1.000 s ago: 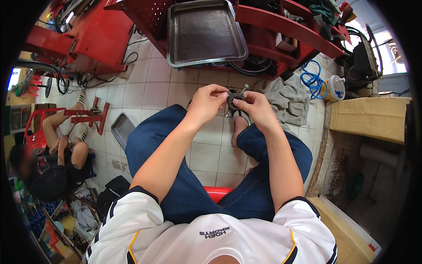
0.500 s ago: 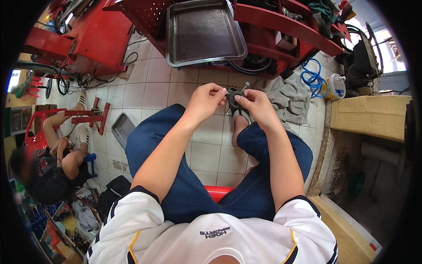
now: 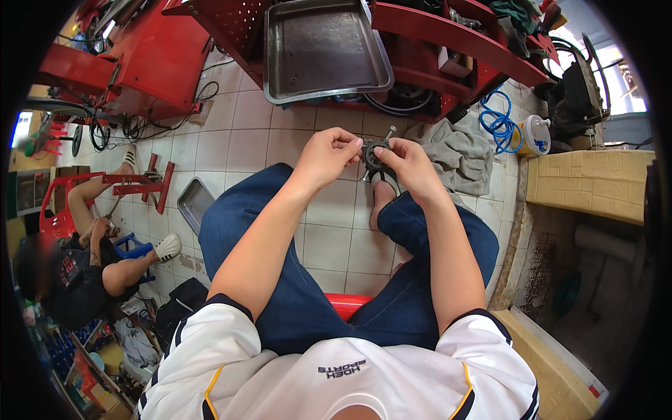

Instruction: The person sits on a low stool in a workshop and assembles a small mechanical component by hand. They insert a small metal ring into a circular housing, then insert a long metal rod into the assembly, and finally place the assembled parts into a metal tray.

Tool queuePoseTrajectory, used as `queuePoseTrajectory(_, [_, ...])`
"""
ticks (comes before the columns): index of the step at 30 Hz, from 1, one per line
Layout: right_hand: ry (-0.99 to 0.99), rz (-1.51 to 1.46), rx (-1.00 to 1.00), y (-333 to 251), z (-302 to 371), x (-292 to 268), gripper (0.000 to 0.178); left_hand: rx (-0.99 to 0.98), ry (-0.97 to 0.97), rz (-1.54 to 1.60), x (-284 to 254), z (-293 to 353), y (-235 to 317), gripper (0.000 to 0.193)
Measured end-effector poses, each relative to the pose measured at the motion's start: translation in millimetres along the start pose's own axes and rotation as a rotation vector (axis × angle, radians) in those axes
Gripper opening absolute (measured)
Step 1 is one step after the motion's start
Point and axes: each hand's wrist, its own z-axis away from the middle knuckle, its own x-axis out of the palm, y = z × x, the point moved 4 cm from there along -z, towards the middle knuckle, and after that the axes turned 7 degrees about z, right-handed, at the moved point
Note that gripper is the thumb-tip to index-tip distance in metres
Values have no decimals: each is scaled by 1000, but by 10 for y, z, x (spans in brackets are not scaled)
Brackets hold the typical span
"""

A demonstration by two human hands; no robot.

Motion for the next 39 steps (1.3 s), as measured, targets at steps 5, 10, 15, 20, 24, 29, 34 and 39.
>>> queuePoseTrajectory(5, [2, 22, -60, -13, 22, 54, 19, -58, -11, 79, 22, 12, -39, 26])
queuePoseTrajectory(10, [-49, 6, -24, 5, 3, 34, 19, 14, 9, 55, 18, 18, 12, 25])
queuePoseTrajectory(15, [-13, -72, -46, 42, -19, 55, 20, 26, 2, 50, 16, 10, -2, 25])
queuePoseTrajectory(20, [1, -115, -57, 0, 0, 81, 19, 22, 7, 48, 28, 6, -6, 24])
queuePoseTrajectory(24, [-8, -104, -24, 1, -1, 67, 15, 21, 4, 37, 24, 3, -12, 23])
queuePoseTrajectory(29, [2, -54, -20, 28, 1, 62, 13, 44, 17, 39, 31, 64, 46, 26])
queuePoseTrajectory(34, [7, -39, -11, 67, -18, 38, 14, -45, 176, 57, 26, 84, 103, 30])
queuePoseTrajectory(39, [-3, -47, -23, 22, -5, 65, 14, -74, -8, 14, -8, 4, -27, 31])
